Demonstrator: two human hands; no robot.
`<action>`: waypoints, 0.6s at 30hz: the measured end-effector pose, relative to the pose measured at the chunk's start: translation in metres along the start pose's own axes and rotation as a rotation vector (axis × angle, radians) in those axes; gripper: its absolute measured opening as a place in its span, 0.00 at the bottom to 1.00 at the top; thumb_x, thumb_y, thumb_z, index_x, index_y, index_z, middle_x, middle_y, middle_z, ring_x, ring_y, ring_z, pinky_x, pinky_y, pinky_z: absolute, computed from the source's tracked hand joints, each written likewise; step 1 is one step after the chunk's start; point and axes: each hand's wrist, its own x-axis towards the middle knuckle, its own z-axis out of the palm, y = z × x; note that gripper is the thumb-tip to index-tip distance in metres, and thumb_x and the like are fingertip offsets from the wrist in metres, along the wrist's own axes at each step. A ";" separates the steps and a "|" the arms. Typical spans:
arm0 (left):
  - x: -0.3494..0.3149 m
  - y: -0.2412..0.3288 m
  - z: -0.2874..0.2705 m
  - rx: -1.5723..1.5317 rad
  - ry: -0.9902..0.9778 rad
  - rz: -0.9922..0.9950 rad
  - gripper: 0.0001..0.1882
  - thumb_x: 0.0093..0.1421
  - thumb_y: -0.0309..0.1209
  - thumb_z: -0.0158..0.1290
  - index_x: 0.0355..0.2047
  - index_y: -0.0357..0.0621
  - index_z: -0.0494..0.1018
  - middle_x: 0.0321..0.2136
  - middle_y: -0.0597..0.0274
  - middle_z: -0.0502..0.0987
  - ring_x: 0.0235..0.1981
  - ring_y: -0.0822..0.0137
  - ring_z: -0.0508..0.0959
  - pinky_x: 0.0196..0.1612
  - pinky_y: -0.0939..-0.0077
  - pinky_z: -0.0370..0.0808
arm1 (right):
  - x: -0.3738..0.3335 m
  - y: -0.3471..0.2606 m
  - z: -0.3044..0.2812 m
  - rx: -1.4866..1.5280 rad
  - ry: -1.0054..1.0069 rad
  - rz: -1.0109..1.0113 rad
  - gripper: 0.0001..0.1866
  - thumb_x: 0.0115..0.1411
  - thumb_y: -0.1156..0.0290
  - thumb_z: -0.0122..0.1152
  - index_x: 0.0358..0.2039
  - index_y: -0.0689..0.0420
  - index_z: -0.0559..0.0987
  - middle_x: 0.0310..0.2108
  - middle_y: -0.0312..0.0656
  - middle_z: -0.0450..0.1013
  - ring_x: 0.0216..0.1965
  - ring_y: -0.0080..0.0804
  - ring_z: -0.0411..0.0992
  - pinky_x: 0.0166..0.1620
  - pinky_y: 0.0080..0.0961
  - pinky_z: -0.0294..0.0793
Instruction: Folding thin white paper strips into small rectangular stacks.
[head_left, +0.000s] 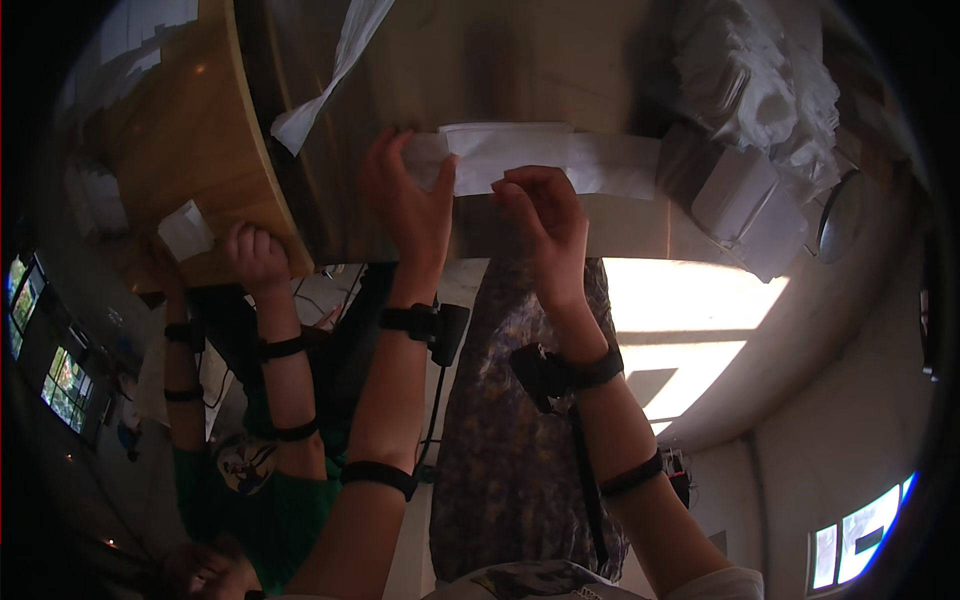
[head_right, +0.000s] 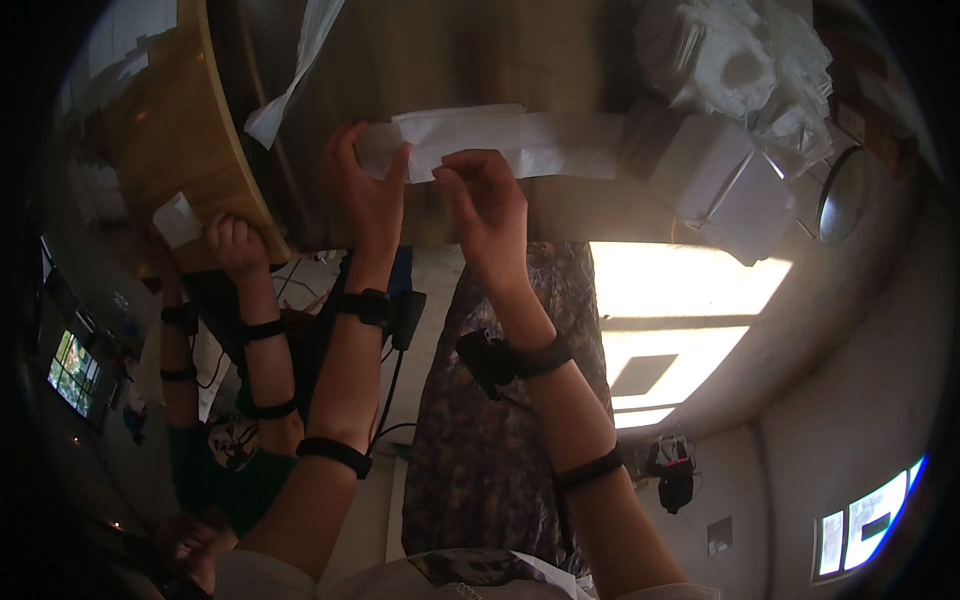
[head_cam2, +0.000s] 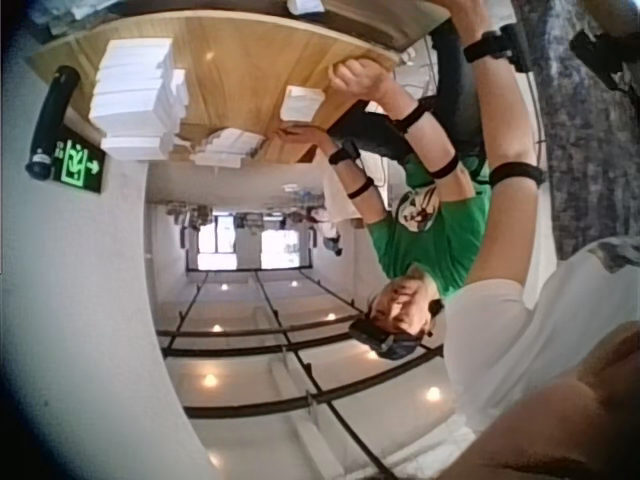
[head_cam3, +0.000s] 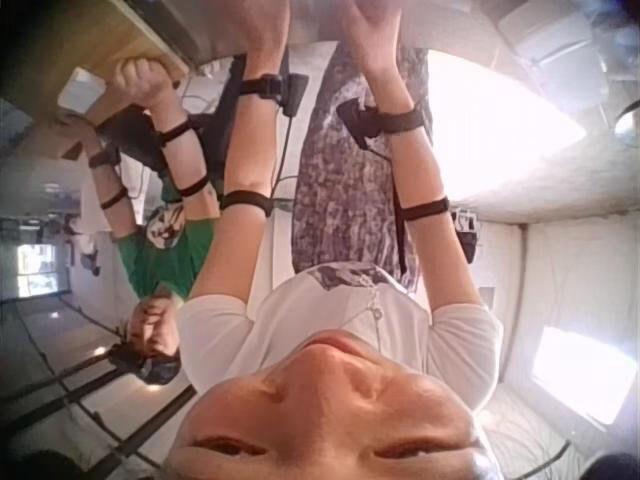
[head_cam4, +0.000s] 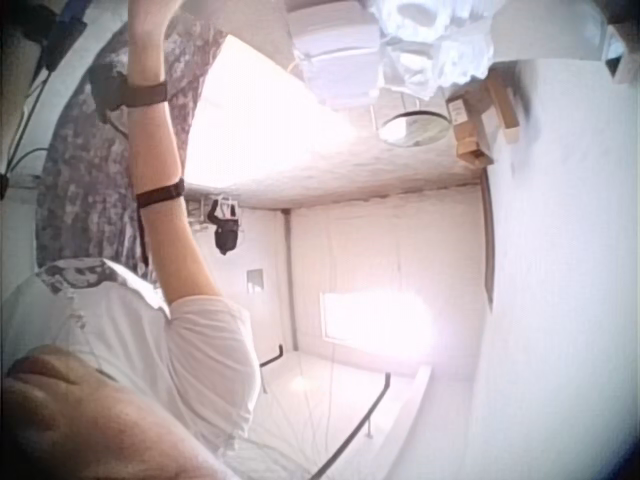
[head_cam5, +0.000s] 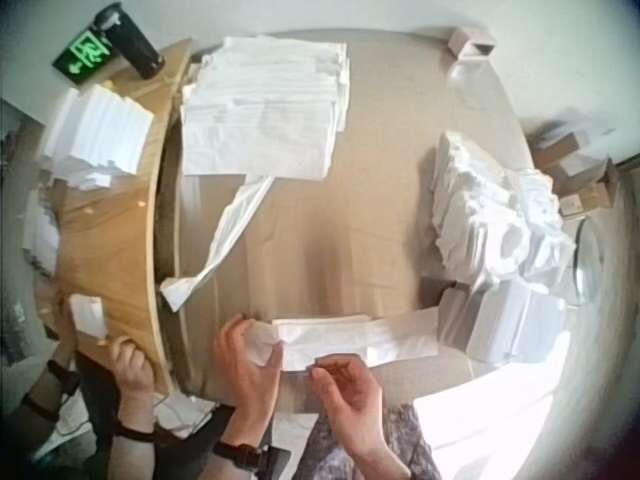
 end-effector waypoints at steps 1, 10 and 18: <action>-0.001 0.000 0.002 -0.031 0.007 0.011 0.27 0.47 0.30 0.64 0.46 0.42 0.67 0.48 0.54 0.69 0.52 0.53 0.66 0.55 0.61 0.61 | 0.012 -0.001 0.009 0.095 -0.099 0.025 0.09 0.61 0.74 0.55 0.40 0.63 0.72 0.36 0.42 0.75 0.38 0.23 0.73 0.42 0.20 0.71; -0.014 -0.016 -0.010 -0.127 -0.249 0.112 0.21 0.47 0.26 0.60 0.42 0.41 0.67 0.46 0.55 0.69 0.50 0.53 0.68 0.51 0.62 0.67 | 0.053 0.040 0.015 0.236 -0.067 0.061 0.07 0.62 0.78 0.49 0.39 0.66 0.71 0.36 0.45 0.75 0.41 0.30 0.75 0.47 0.24 0.74; -0.011 -0.028 -0.012 -0.066 -0.291 0.228 0.17 0.47 0.26 0.59 0.39 0.44 0.71 0.47 0.56 0.69 0.50 0.53 0.67 0.51 0.62 0.67 | 0.054 0.047 0.020 0.255 -0.055 0.037 0.06 0.62 0.78 0.50 0.38 0.66 0.71 0.36 0.46 0.75 0.41 0.31 0.75 0.47 0.24 0.74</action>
